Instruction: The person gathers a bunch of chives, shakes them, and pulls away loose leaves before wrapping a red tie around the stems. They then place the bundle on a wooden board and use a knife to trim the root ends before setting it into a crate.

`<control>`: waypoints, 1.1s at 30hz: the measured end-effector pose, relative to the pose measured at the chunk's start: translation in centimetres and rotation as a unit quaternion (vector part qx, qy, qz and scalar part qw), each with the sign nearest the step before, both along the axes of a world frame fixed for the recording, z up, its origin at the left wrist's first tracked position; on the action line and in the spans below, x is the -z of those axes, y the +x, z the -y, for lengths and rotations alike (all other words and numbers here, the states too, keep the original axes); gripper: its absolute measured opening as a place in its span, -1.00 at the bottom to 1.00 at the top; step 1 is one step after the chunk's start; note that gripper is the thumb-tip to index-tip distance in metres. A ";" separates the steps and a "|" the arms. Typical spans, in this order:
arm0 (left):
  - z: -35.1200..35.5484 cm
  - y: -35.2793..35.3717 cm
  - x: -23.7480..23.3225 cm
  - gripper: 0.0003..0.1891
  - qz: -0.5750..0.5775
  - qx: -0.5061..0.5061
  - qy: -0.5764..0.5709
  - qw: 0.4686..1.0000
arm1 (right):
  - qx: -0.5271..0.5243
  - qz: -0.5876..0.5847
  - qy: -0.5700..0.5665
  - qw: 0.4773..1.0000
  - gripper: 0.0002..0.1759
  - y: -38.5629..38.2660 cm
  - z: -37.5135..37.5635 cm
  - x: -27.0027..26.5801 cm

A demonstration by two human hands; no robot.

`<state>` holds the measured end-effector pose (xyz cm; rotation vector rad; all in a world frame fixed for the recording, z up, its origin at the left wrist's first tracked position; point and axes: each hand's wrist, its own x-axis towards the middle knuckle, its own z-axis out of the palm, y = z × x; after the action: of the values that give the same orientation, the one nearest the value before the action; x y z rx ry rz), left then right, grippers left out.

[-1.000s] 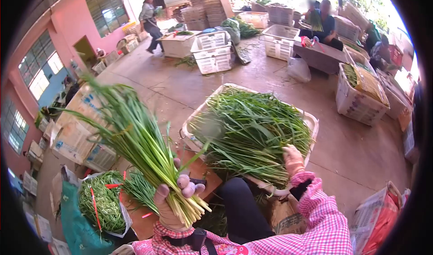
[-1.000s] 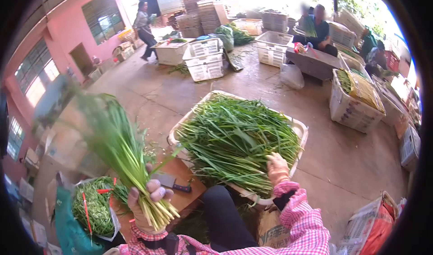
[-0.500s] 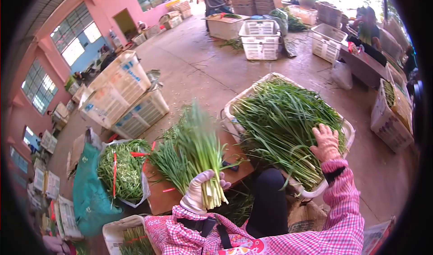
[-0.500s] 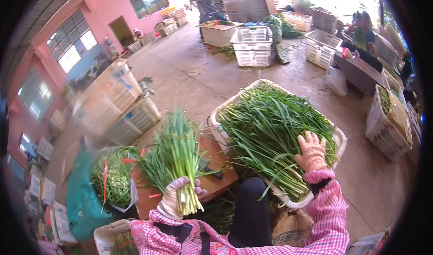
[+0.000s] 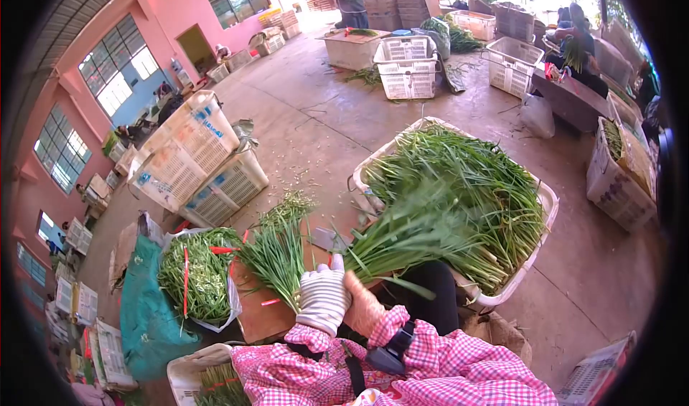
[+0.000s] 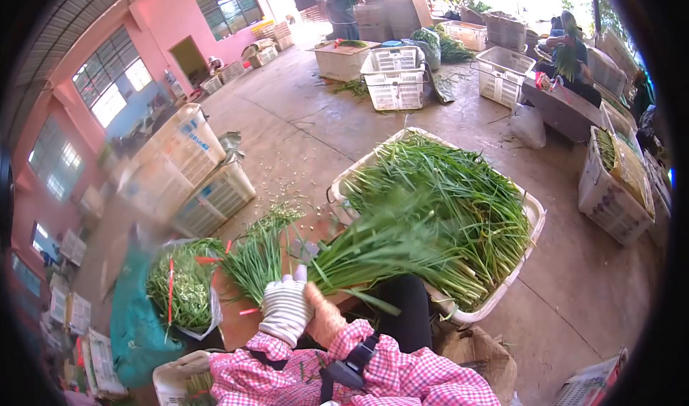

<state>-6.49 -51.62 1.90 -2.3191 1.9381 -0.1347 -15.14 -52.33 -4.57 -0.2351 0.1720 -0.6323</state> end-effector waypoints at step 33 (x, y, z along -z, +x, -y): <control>-2.7 7.3 0.1 -0.37 -0.715 0.094 -0.240 0.650 | 0.238 -0.293 -0.812 0.446 -0.57 2.9 7.2 -2.4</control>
<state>0.79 -48.93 1.81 -2.7020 2.9043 2.0093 -12.26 -59.49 -2.14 -2.4388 0.2452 -1.0925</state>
